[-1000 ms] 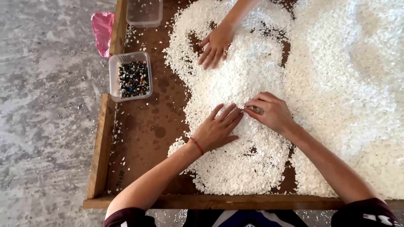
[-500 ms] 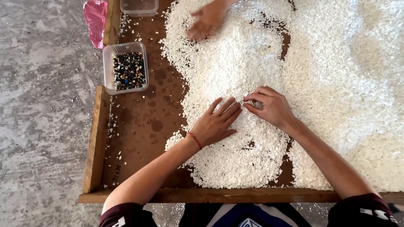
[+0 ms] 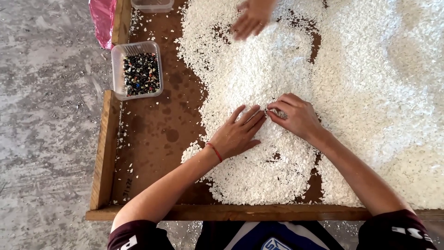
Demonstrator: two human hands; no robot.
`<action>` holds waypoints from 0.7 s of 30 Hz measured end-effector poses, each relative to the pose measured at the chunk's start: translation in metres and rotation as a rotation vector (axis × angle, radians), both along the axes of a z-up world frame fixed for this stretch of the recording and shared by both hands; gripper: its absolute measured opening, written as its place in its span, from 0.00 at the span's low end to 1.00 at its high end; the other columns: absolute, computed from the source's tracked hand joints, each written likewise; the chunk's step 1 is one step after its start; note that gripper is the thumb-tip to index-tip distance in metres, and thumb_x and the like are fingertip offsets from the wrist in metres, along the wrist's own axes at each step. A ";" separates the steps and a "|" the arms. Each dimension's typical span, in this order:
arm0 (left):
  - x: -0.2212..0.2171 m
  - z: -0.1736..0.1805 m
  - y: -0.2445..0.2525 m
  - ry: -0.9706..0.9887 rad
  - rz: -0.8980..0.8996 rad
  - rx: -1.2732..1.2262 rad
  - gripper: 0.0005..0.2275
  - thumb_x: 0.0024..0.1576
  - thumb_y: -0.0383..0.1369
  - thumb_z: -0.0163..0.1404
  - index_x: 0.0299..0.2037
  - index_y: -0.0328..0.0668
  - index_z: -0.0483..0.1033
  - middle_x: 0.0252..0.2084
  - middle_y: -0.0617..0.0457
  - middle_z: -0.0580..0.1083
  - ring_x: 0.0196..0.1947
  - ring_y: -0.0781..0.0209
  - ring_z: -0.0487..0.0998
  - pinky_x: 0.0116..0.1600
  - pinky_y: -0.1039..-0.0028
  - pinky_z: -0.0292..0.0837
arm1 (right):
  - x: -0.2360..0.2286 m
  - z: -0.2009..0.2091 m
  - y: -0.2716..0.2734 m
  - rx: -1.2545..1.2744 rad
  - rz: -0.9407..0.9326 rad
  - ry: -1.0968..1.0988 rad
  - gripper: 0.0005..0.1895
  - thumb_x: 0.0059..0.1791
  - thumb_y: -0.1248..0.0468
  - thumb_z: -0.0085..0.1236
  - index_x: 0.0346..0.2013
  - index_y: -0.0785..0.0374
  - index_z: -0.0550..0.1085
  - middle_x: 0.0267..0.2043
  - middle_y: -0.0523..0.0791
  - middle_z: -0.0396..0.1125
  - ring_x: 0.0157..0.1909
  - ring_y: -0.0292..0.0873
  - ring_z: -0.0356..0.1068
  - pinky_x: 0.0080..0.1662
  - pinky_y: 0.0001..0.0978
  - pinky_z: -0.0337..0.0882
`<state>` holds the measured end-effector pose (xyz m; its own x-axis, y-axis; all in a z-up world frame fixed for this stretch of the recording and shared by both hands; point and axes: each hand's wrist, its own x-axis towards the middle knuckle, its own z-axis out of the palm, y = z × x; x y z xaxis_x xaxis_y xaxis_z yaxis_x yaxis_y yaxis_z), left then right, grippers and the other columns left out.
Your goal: The person spreads and sifts white rice on a wooden tray by hand, picking out small dark impurities and placing them into a clear plastic container. Another person works on a separate section of the same tray, also removing impurities.
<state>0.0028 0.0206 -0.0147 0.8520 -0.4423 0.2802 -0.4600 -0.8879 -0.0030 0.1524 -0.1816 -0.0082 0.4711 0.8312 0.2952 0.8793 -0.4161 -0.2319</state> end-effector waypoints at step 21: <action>0.000 -0.001 0.003 -0.031 -0.044 -0.019 0.30 0.61 0.50 0.48 0.69 0.40 0.63 0.71 0.47 0.63 0.75 0.50 0.53 0.76 0.48 0.44 | 0.000 -0.006 0.003 0.071 0.067 -0.178 0.08 0.50 0.54 0.58 0.32 0.53 0.78 0.30 0.38 0.70 0.35 0.36 0.71 0.30 0.24 0.72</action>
<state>0.0029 0.0235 -0.0160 0.8229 -0.4732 0.3146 -0.4982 -0.8671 -0.0011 0.1524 -0.1789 -0.0146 0.3501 0.8331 0.4282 0.9344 -0.3430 -0.0965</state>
